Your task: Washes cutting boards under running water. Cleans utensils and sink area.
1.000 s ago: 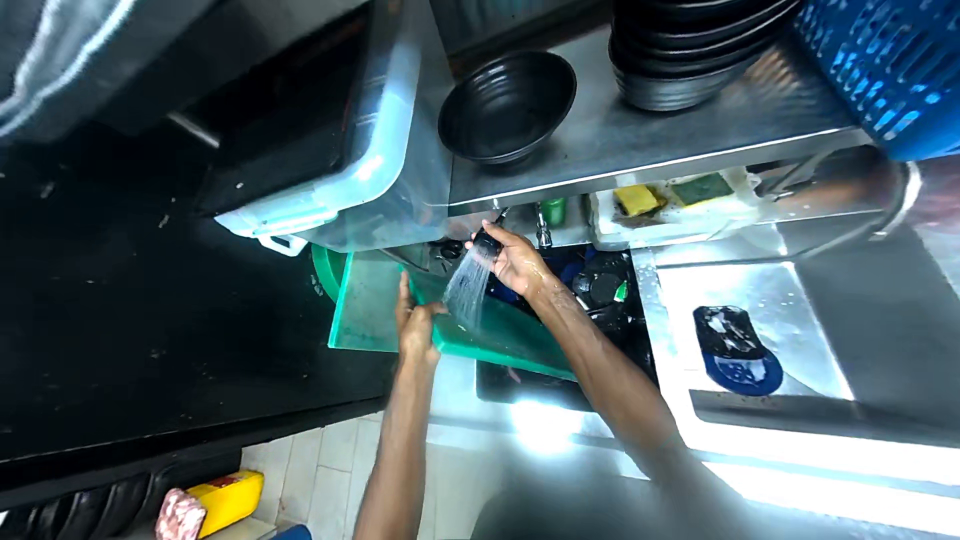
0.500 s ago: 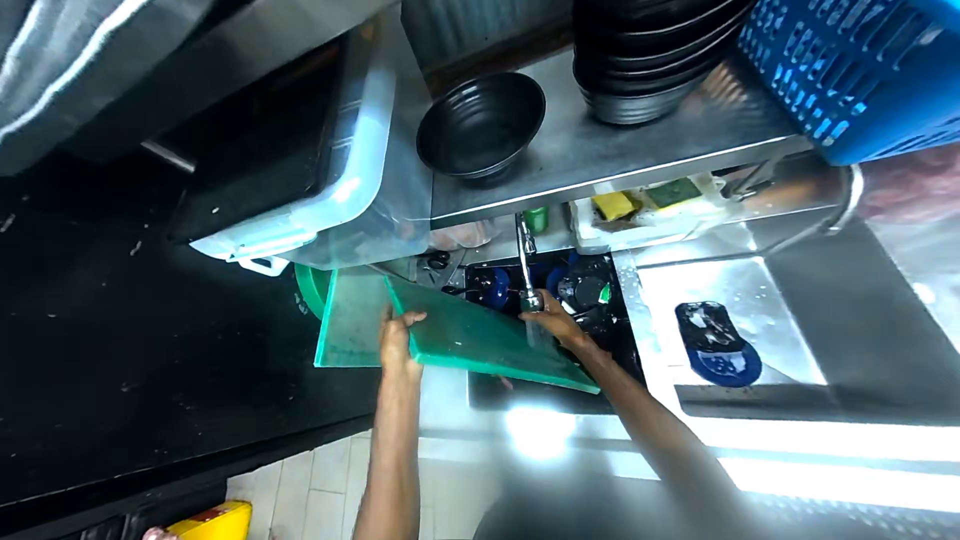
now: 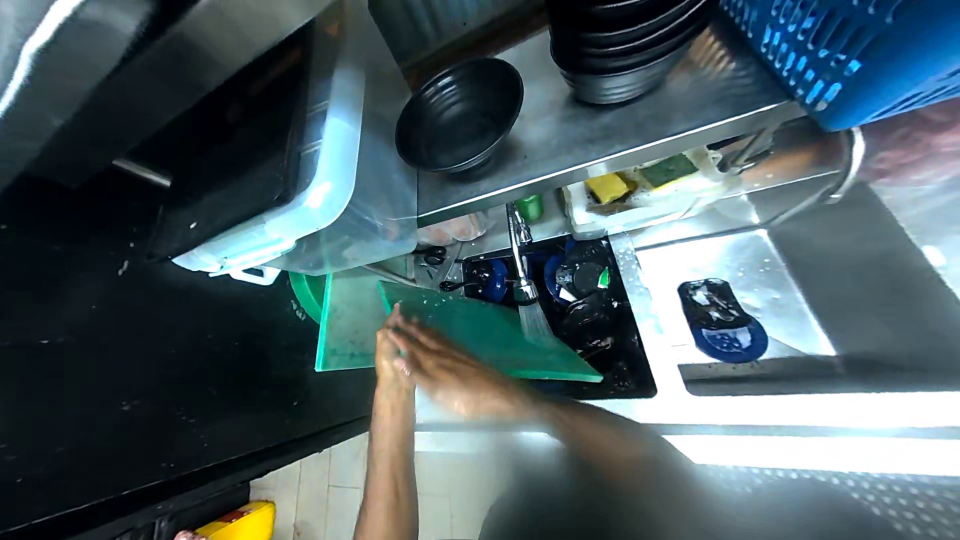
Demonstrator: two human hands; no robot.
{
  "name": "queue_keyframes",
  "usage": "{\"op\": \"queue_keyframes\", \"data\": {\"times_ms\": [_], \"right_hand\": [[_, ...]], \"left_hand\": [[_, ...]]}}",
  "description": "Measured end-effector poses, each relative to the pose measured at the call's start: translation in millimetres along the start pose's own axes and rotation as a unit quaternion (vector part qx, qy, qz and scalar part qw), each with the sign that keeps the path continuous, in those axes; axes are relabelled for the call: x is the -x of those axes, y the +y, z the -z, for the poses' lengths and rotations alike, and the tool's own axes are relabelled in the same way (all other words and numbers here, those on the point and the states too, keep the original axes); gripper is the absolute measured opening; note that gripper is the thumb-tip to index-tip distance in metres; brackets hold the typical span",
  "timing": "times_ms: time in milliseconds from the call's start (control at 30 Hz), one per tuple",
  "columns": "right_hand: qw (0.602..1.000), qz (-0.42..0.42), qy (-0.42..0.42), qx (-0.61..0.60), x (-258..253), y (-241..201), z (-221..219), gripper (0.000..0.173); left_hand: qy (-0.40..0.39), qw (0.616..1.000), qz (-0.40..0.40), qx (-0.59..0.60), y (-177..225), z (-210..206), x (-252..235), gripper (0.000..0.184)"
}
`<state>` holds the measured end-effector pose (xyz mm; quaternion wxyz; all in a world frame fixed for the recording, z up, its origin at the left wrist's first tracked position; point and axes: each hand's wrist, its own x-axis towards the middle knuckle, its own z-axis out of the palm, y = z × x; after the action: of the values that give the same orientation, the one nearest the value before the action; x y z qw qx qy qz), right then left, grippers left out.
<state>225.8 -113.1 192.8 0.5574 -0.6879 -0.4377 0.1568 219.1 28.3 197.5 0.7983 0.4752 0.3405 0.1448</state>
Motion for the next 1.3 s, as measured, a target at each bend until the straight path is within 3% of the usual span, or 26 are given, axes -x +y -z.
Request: {"op": "queue_keyframes", "data": {"times_ms": [100, 167, 233, 300, 367, 400, 467, 567, 667, 767, 833, 900, 967, 1033, 1167, 1233, 1300], "right_hand": [[1.000, 0.006, -0.010, 0.019, 20.2, 18.1, -12.4, 0.062], [0.998, -0.057, -0.033, -0.009, 50.2, 56.6, -7.6, 0.059], [0.984, -0.172, -0.052, -0.014, 97.5, 119.0, -0.7, 0.061], [0.933, -0.345, -0.098, 0.041, 149.6, 179.0, 17.8, 0.063], [0.833, -0.492, -0.194, 0.159, 175.5, 198.9, 41.0, 0.066], [0.807, -0.518, -0.210, 0.191, 176.5, 197.5, 48.3, 0.065], [0.831, -0.492, -0.154, 0.211, 175.7, 194.0, 44.9, 0.053], [0.878, -0.455, -0.078, 0.126, 154.3, 215.1, 18.5, 0.068], [0.905, -0.406, -0.090, 0.083, 134.0, 257.3, -9.8, 0.079], [0.956, -0.275, -0.071, 0.071, 112.1, 299.1, -8.5, 0.067], [0.965, -0.259, -0.037, 0.026, 97.3, 309.3, -8.6, 0.061], [0.948, -0.318, 0.025, 0.005, 69.9, 299.7, -13.4, 0.061], [0.911, -0.410, 0.010, -0.047, 31.4, 258.9, -10.4, 0.066], [0.911, -0.412, 0.003, 0.007, 5.0, 227.9, -18.9, 0.070], [0.963, -0.267, 0.040, 0.017, -5.8, 132.3, -43.5, 0.071], [0.989, -0.127, 0.073, 0.011, 11.0, 77.2, -50.1, 0.059], [0.997, -0.012, 0.074, 0.026, 28.4, 51.2, -50.4, 0.051]], "left_hand": [[0.024, 1.000, 0.014, 0.006, 2.8, -1.6, 3.2, 0.028], [0.021, 0.999, 0.034, 0.025, 5.0, 2.2, 7.9, 0.031], [0.034, 0.999, 0.041, 0.007, 3.7, 8.4, 12.5, 0.030], [0.035, 0.999, 0.039, 0.008, -0.7, 18.8, 17.4, 0.028], [0.016, 0.998, 0.056, 0.005, -5.5, 33.0, 24.7, 0.028], [0.000, 0.997, 0.078, -0.005, -6.3, 41.1, 26.1, 0.029], [-0.016, 0.989, 0.140, -0.035, -12.1, 62.7, 31.7, 0.032], [0.014, 0.976, 0.198, -0.094, -29.9, 87.3, 48.2, 0.032], [0.045, 0.979, 0.157, -0.123, -58.1, 103.7, 88.6, 0.038], [0.048, 0.985, 0.120, -0.113, -64.6, 102.8, 127.5, 0.046], [0.030, 0.987, 0.113, -0.111, -57.0, 98.4, 149.6, 0.048], [0.002, 0.988, 0.100, -0.116, -44.0, 93.3, 161.9, 0.048], [-0.023, 0.985, 0.091, -0.143, -29.0, 88.5, 169.6, 0.047], [-0.046, 0.979, 0.085, -0.179, -16.5, 84.5, 171.4, 0.046], [-0.057, 0.968, 0.084, -0.228, -10.7, 75.8, 160.5, 0.044], [-0.059, 0.963, 0.092, -0.246, -11.8, 70.9, 153.2, 0.041], [-0.071, 0.960, 0.101, -0.253, -11.3, 68.1, 148.2, 0.037]]}}
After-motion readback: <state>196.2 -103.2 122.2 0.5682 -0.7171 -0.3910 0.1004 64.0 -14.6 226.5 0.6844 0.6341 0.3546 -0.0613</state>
